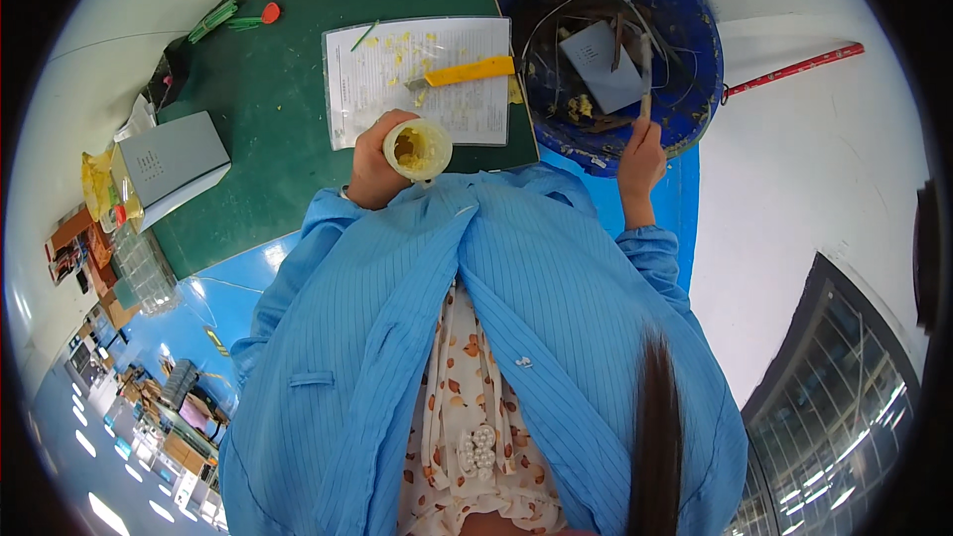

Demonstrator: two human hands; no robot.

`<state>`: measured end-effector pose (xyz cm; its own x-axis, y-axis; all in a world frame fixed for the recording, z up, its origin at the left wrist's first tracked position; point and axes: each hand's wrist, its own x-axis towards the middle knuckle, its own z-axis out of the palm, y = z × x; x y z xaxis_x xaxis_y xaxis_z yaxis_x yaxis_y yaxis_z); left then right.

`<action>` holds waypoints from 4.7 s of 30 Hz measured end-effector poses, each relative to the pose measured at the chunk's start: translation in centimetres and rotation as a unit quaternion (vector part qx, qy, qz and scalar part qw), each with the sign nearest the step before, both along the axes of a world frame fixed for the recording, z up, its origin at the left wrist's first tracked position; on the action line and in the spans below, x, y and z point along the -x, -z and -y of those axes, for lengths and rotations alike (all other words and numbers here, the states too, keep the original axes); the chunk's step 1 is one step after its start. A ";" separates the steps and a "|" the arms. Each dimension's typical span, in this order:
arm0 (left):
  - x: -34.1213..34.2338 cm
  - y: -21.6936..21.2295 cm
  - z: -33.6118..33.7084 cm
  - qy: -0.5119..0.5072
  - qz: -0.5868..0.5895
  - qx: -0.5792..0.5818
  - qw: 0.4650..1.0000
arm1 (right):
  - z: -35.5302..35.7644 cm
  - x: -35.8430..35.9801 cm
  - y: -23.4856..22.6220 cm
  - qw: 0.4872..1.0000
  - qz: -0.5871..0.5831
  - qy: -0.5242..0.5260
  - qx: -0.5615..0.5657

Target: Applying sealant from a tube and filling a small container with liquid from a large industrial can.

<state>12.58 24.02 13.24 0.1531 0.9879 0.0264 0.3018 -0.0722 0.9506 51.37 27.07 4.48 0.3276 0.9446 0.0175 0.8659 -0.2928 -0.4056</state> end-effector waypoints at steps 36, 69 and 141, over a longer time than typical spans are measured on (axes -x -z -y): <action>0.4 -3.6 1.0 -0.128 -0.018 -0.084 0.988 | -4.0 15.8 -29.8 0.737 0.012 -0.642 -0.214; 1.1 -3.9 0.9 -0.157 -0.013 -0.132 0.979 | -3.9 16.5 -27.2 0.664 -0.018 -0.710 -0.234; -1.7 -11.0 -2.8 -0.322 0.032 0.225 0.919 | -5.6 16.3 -27.0 0.688 -0.166 -0.663 -0.245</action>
